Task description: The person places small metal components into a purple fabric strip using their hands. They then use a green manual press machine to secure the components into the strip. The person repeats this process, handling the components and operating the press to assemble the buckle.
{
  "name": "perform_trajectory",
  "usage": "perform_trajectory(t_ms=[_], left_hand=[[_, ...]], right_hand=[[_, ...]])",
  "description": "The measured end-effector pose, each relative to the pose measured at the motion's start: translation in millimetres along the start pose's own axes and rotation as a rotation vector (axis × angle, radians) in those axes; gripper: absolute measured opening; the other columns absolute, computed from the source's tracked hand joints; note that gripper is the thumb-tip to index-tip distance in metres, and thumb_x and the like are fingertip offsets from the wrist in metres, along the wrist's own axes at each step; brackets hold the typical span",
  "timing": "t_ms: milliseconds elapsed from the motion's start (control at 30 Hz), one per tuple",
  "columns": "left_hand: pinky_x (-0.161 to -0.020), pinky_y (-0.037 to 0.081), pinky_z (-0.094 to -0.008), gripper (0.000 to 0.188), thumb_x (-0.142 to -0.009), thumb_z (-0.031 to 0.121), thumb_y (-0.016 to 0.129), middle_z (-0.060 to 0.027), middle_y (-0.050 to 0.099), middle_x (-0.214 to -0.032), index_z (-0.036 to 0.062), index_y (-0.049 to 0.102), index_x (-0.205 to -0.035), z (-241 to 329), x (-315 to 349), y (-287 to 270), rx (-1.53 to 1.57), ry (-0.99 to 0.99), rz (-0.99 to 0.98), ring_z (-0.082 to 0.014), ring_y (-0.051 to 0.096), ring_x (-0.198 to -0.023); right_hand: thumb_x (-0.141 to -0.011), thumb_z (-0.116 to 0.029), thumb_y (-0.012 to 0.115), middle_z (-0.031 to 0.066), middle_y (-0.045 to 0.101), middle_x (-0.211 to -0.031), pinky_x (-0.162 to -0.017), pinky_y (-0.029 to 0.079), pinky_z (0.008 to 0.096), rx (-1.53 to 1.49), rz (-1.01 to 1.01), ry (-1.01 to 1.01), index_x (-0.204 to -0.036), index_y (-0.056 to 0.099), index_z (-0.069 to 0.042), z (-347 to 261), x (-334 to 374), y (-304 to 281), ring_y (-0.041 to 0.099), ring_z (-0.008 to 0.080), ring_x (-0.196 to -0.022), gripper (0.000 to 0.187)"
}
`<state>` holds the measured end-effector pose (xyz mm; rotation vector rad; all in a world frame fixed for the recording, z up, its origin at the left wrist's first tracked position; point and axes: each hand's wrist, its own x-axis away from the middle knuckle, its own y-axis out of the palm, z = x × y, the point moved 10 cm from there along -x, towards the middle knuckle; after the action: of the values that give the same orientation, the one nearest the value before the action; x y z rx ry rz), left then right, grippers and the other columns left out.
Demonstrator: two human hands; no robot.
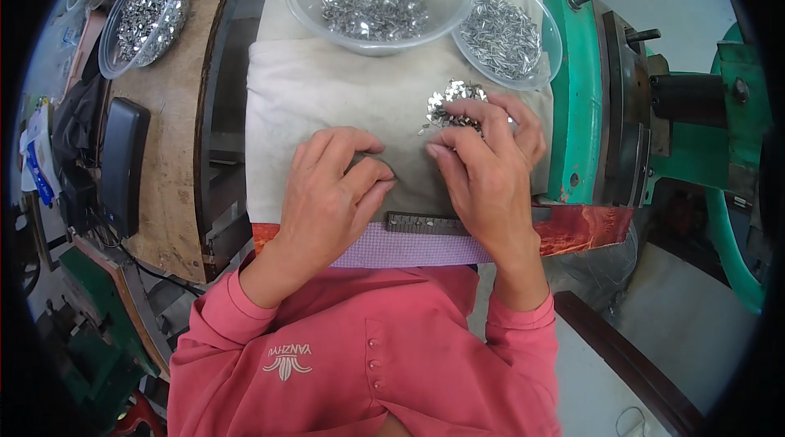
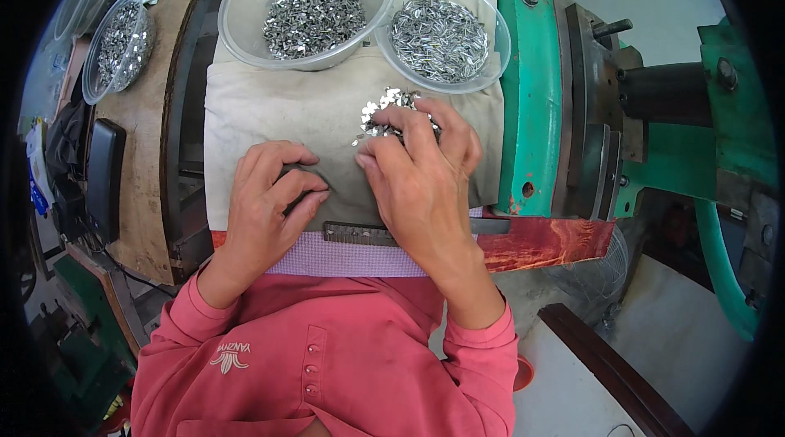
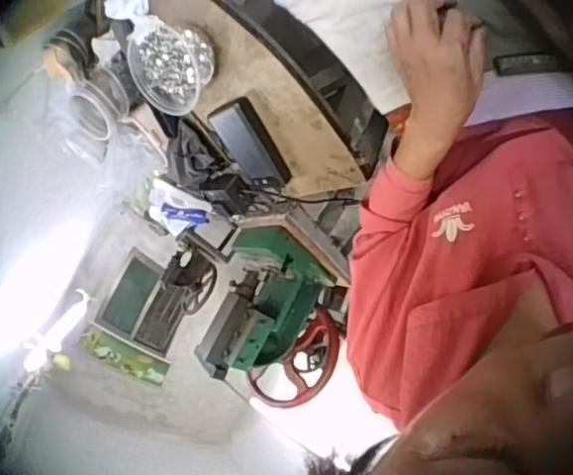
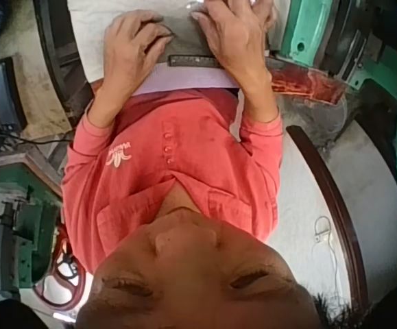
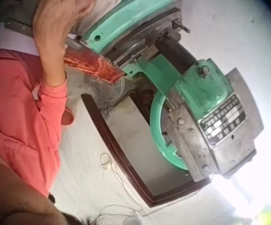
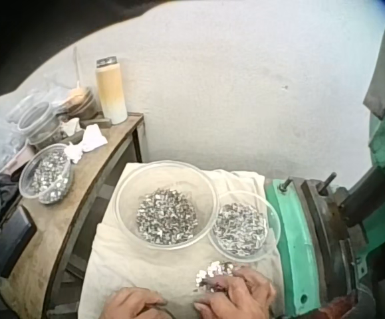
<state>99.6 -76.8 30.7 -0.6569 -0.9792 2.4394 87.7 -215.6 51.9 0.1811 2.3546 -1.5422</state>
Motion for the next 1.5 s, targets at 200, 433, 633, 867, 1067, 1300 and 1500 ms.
perform_trajectory(t_ms=[200,433,633,867,1067,1300,1500], left_hand=[[-0.080,0.042,-0.0387,0.017,-0.073,0.004,0.076,-0.0063,0.062,-0.101,0.0051,0.065,-0.086,1.5,2.5,-3.7,0.026,0.043,0.047,-0.0270,0.059,-0.095],[-0.084,0.044,-0.0398,0.023,-0.069,0.001,0.079,-0.0084,0.065,-0.102,0.0061,0.066,-0.086,9.6,16.4,-6.3,0.101,0.056,0.000,-0.0311,0.062,-0.100],[-0.083,0.044,-0.0396,0.023,-0.067,0.002,0.080,-0.0075,0.065,-0.101,0.0066,0.066,-0.086,18.6,24.6,-6.6,0.138,0.075,-0.012,-0.0304,0.063,-0.100],[-0.086,0.043,-0.0396,0.021,-0.070,0.005,0.080,-0.0064,0.065,-0.101,0.0077,0.067,-0.086,22.9,26.7,8.5,0.144,0.067,-0.052,-0.0284,0.063,-0.101],[-0.088,0.042,-0.0395,0.018,-0.073,0.007,0.078,-0.0067,0.065,-0.102,0.0075,0.066,-0.086,20.4,26.5,10.9,0.162,0.024,-0.071,-0.0281,0.061,-0.102],[-0.088,0.042,-0.0397,0.022,-0.073,0.007,0.079,-0.0083,0.064,-0.106,0.0070,0.065,-0.091,18.3,27.2,10.8,0.180,-0.006,-0.079,-0.0289,0.060,-0.102],[-0.086,0.043,-0.0406,0.030,-0.071,0.006,0.082,-0.0130,0.062,-0.113,0.0055,0.063,-0.094,12.4,33.5,7.1,0.220,-0.039,-0.093,-0.0317,0.059,-0.103]], right_hand=[[-0.071,-0.015,0.083,-0.0009,0.066,-0.111,-0.101,0.029,0.0437,-0.094,-0.051,0.086,-0.082,0.073,-0.015,1.3,38.0,-26.8,0.048,0.0307,-0.120,0.015],[-0.068,-0.017,0.085,-0.0034,0.067,-0.110,-0.101,0.029,0.0421,-0.105,-0.084,0.154,-0.081,0.075,-0.018,-0.7,71.4,-19.8,0.049,0.0269,-0.119,0.016],[-0.070,-0.018,0.084,-0.0033,0.067,-0.110,-0.102,0.028,0.0414,-0.153,-0.030,0.172,-0.084,0.076,-0.019,-1.2,74.9,-19.1,0.049,0.0264,-0.120,0.016],[-0.070,-0.018,0.084,-0.0033,0.067,-0.111,-0.102,0.028,0.0411,-0.060,-0.058,0.078,-0.086,0.076,-0.020,-17.0,70.7,-14.9,0.049,0.0263,-0.122,0.018],[-0.070,-0.016,0.083,-0.0026,0.066,-0.110,-0.101,0.029,0.0423,-0.070,-0.007,0.073,-0.086,0.076,-0.019,-5.5,50.5,-24.5,0.049,0.0291,-0.119,0.018],[-0.072,-0.015,0.081,-0.0009,0.065,-0.110,-0.100,0.031,0.0448,0.028,0.055,-0.021,-0.086,0.075,-0.018,-2.9,9.8,-13.1,0.051,0.0295,-0.118,0.016],[-0.072,-0.015,0.079,-0.0006,0.064,-0.111,-0.098,0.031,0.0459,0.048,0.011,-0.062,-0.085,0.073,-0.016,-3.3,-7.7,6.5,0.050,0.0290,-0.119,0.014]])
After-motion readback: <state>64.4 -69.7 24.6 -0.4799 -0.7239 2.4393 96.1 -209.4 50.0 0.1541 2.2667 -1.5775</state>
